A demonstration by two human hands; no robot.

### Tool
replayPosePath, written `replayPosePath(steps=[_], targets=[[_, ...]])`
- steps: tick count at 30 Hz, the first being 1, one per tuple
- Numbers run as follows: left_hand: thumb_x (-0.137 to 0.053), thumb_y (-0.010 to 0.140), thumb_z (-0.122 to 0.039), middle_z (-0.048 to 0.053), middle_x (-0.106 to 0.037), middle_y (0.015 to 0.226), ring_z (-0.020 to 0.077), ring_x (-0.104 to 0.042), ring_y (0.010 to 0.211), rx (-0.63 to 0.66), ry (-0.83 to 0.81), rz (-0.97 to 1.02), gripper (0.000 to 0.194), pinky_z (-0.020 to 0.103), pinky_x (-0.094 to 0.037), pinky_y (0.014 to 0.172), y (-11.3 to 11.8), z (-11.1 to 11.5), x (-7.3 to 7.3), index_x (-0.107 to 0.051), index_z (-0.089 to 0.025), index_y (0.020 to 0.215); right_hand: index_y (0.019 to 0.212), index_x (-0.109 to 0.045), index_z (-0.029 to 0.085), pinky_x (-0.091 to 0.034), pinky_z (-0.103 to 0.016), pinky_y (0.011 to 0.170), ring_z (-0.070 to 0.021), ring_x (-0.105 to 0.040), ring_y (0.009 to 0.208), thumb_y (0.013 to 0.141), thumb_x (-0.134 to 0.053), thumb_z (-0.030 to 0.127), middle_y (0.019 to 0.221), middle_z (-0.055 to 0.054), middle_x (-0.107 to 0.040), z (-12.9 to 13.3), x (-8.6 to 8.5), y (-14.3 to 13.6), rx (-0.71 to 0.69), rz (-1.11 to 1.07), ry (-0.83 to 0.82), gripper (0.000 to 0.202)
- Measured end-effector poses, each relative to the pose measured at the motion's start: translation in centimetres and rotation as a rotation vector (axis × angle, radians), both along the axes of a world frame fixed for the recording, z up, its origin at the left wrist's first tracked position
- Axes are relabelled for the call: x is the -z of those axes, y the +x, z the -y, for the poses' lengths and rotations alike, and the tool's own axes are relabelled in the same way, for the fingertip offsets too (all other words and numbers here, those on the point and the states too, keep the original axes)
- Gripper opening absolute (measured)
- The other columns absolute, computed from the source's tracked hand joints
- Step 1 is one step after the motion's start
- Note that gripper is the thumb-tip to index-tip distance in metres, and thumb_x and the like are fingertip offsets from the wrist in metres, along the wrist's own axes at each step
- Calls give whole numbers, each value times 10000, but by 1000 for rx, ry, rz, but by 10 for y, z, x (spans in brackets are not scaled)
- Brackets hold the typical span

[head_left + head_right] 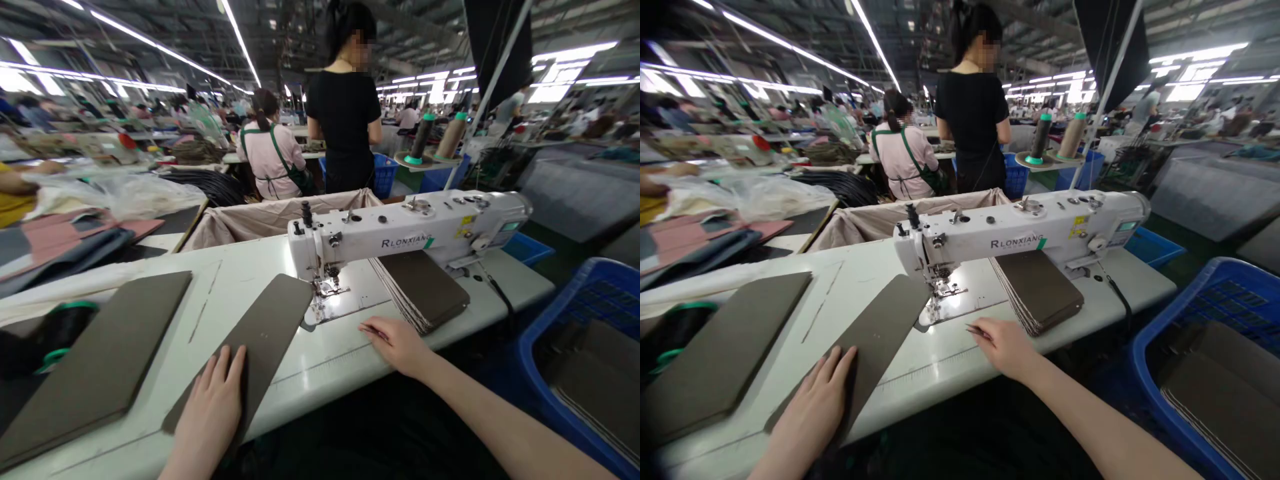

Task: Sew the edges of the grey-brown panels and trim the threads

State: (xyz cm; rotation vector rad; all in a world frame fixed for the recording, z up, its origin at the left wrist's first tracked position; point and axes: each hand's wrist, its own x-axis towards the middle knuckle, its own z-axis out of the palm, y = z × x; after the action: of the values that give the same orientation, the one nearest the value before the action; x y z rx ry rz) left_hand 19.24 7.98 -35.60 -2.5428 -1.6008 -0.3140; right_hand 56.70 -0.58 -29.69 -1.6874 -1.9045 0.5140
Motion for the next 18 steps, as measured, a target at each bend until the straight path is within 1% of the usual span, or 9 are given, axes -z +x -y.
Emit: replayPosePath(steps=[1, 3, 5, 6, 8, 11, 13, 15, 18], targets=[[-342, 841, -92, 192, -402, 1486, 376, -373, 1373, 34, -6, 11, 667, 570, -398, 1032, -15, 10, 6, -290, -184, 1499, 1012, -647, 239, -476, -275, 738, -184, -649, 790, 987, -413, 338, 875, -18, -697, 19, 2, 3, 49, -76, -34, 255], [-373, 818, -93, 99, -311, 1557, 341, -337, 1403, 125, -56, 47, 743, 566, -373, 1082, -37, 26, 14, -214, -304, 1513, 921, -639, 239, -478, -277, 704, -185, -643, 740, 993, -398, 378, 809, -12, -687, 55, 9, 5, 133, -190, -91, 288], [-384, 806, -90, 20, -256, 1585, 308, -305, 1424, 206, -128, 84, 753, 577, -330, 1119, -43, 35, 17, -228, -376, 1484, 870, -613, 239, -474, -274, 683, -180, -635, 724, 995, -390, 399, 789, -4, -673, 82, 20, 3, 213, -261, -143, 302], [-381, 804, -87, -2, -248, 1588, 295, -286, 1433, 238, -160, 102, 736, 585, -307, 1131, -39, 37, 16, -255, -383, 1466, 855, -593, 239, -468, -271, 665, -176, -627, 705, 996, -388, 410, 768, 2, -658, 92, 26, 1, 255, -278, -166, 302], [-364, 807, -82, -11, -264, 1582, 279, -252, 1448, 291, -201, 133, 687, 595, -263, 1148, -23, 35, 12, -311, -355, 1435, 850, -550, 241, -453, -269, 631, -169, -602, 655, 997, -380, 429, 715, 16, -613, 104, 37, -4, 321, -272, -197, 293], [-353, 812, -83, 2, -300, 1567, 269, -249, 1450, 370, -213, 151, 625, 587, -233, 1162, 8, 23, 6, -372, -310, 1395, 895, -497, 249, -437, -273, 622, -165, -583, 632, 1007, -349, 415, 707, 30, -569, 112, 49, -9, 365, -224, -202, 249], [-353, 822, -90, 9, -310, 1561, 268, -273, 1442, 402, -217, 147, 586, 580, -229, 1166, 22, 15, 4, -400, -296, 1368, 920, -472, 253, -429, -273, 618, -170, -590, 653, 1007, -347, 393, 748, 24, -576, 113, 54, -9, 383, -189, -191, 207], [-351, 851, -115, 28, -338, 1541, 277, -315, 1420, 406, -215, 152, 516, 581, -247, 1158, 30, 11, 2, -429, -286, 1331, 931, -459, 251, -418, -271, 609, -179, -600, 674, 996, -376, 383, 773, 15, -589, 113, 59, -8, 407, -144, -176, 169], [-382, 928, -236, 77, -474, 1412, 300, -456, 1295, 353, -195, 215, 324, 562, -365, 1081, 45, 17, -6, -488, -268, 1232, 953, -458, 243, -401, -267, 607, -184, -613, 686, 992, -392, 360, 781, 8, -604, 111, 64, -7, 418, -86, -156, 140]])
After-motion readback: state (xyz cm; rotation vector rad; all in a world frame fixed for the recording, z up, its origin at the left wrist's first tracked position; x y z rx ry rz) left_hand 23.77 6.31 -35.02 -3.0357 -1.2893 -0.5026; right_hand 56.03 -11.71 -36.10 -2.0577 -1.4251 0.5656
